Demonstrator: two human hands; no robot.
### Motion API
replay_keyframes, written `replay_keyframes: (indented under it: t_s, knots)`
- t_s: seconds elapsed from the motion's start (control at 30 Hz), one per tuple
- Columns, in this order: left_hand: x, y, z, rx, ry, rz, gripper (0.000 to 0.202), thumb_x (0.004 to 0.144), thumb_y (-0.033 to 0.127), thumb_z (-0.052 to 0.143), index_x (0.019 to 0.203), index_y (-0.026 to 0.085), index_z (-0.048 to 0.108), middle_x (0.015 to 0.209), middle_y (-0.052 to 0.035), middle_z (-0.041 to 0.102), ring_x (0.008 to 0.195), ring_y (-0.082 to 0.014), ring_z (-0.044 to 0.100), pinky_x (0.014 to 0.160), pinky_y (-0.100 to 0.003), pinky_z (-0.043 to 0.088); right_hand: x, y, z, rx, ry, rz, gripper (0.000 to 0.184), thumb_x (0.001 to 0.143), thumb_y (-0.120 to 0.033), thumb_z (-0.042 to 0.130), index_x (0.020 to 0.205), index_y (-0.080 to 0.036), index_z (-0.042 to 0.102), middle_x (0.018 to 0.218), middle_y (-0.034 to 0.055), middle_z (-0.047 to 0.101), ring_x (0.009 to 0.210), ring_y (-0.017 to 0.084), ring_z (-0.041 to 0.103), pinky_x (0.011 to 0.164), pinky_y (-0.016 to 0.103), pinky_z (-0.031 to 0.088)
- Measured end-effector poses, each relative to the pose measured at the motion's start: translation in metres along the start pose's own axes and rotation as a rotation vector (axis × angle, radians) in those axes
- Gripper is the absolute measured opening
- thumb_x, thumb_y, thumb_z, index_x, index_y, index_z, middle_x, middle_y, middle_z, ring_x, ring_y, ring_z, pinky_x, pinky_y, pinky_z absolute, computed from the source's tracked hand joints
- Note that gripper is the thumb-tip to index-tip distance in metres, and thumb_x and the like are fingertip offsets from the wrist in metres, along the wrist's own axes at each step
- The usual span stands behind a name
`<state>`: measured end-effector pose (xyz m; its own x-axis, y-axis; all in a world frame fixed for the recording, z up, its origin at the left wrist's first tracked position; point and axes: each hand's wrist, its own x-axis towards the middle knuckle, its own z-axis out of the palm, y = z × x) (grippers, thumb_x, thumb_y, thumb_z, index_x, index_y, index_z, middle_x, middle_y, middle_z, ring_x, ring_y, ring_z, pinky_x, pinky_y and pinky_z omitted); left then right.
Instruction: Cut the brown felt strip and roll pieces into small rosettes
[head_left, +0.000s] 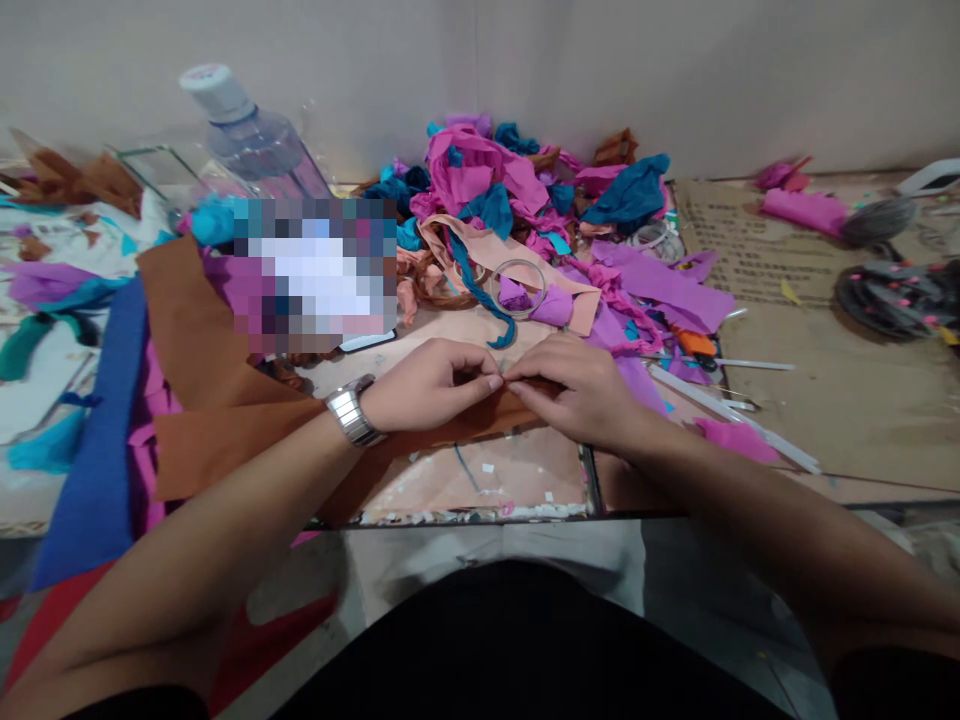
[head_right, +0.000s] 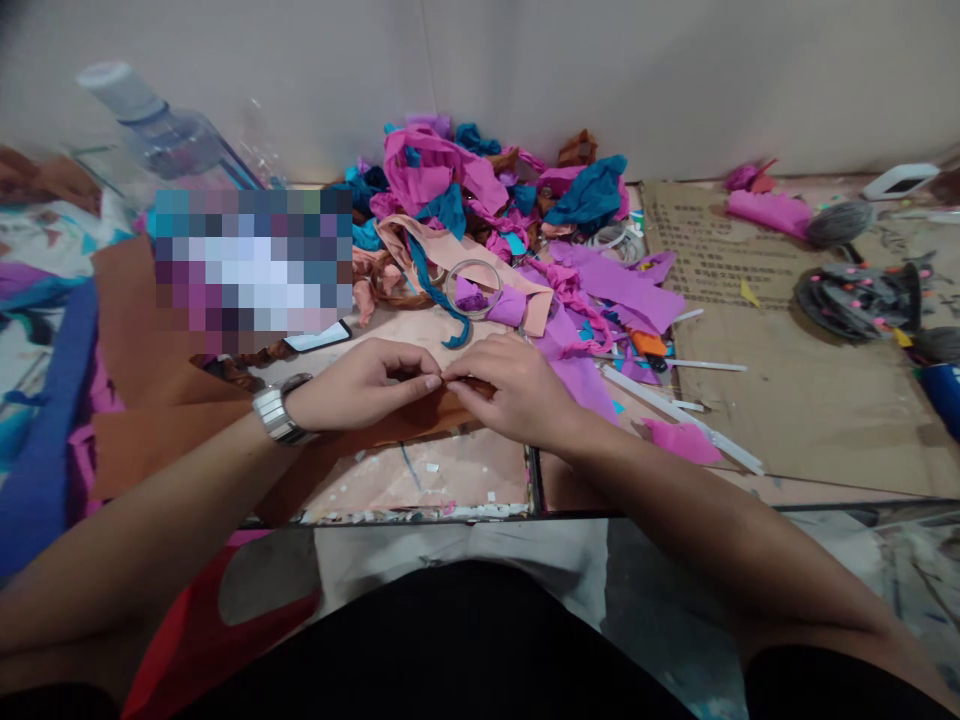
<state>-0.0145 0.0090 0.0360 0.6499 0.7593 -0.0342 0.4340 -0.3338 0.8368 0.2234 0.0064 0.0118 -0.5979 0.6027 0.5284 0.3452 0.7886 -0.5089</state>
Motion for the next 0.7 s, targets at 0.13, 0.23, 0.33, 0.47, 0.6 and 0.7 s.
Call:
replay_keyframes:
  t_s: [0.13, 0.23, 0.33, 0.47, 0.6, 0.7]
  knots:
    - [-0.0001, -0.0012, 0.0009, -0.007, 0.003, -0.019, 0.034, 0.099, 0.043, 0.055, 0.090, 0.014, 0.071, 0.075, -0.0004, 0.063, 0.070, -0.0129, 0.053, 0.068, -0.025, 0.042, -0.0003, 0.0000, 0.0003, -0.015, 0.007, 0.001, 0.010, 0.096, -0.020, 0.065, 0.097, -0.023, 0.073, 0.093, 0.0042, 0.080, 0.089, 0.020, 0.072, 0.085, 0.038, 0.052]
    - [0.0000, -0.0015, 0.0022, -0.007, 0.013, -0.018, 0.036, 0.099, 0.045, 0.055, 0.087, 0.014, 0.071, 0.075, -0.0011, 0.065, 0.070, -0.0133, 0.054, 0.069, -0.025, 0.042, -0.0005, 0.0002, 0.0003, -0.019, -0.001, 0.000, 0.010, 0.096, -0.020, 0.064, 0.098, -0.023, 0.073, 0.094, 0.0040, 0.080, 0.089, 0.021, 0.072, 0.085, 0.039, 0.052]
    - [0.0001, -0.0019, 0.0034, -0.005, 0.027, -0.009, 0.036, 0.100, 0.045, 0.056, 0.087, 0.014, 0.070, 0.077, -0.0012, 0.066, 0.071, -0.0135, 0.055, 0.070, -0.025, 0.043, -0.0003, 0.0001, 0.0000, -0.019, -0.007, 0.005, 0.010, 0.097, -0.021, 0.064, 0.098, -0.023, 0.073, 0.094, 0.0035, 0.079, 0.089, 0.020, 0.071, 0.085, 0.038, 0.051]
    - [0.0001, -0.0032, 0.0046, 0.011, 0.032, -0.002, 0.035, 0.101, 0.044, 0.055, 0.088, 0.015, 0.069, 0.077, -0.0002, 0.065, 0.071, -0.0127, 0.055, 0.070, -0.025, 0.042, 0.0000, -0.0005, 0.0000, -0.026, -0.001, 0.018, 0.008, 0.097, -0.022, 0.064, 0.096, -0.022, 0.072, 0.092, 0.0032, 0.079, 0.086, 0.019, 0.071, 0.083, 0.037, 0.050]
    - [0.0003, -0.0019, 0.0060, 0.037, 0.049, 0.011, 0.034, 0.101, 0.043, 0.054, 0.088, 0.015, 0.069, 0.076, 0.0010, 0.064, 0.069, -0.0117, 0.054, 0.069, -0.024, 0.042, -0.0001, 0.0003, 0.0019, -0.021, -0.015, 0.041, 0.007, 0.097, -0.021, 0.062, 0.096, -0.021, 0.069, 0.091, 0.0039, 0.076, 0.087, 0.020, 0.069, 0.082, 0.036, 0.050]
    - [0.0003, 0.0003, 0.0072, 0.066, 0.067, 0.018, 0.033, 0.102, 0.042, 0.054, 0.088, 0.015, 0.069, 0.075, 0.0010, 0.064, 0.069, -0.0117, 0.054, 0.069, -0.024, 0.041, 0.0002, 0.0006, 0.0029, -0.002, -0.037, 0.072, 0.006, 0.096, -0.019, 0.062, 0.097, -0.020, 0.067, 0.092, 0.0047, 0.074, 0.087, 0.020, 0.067, 0.082, 0.035, 0.049]
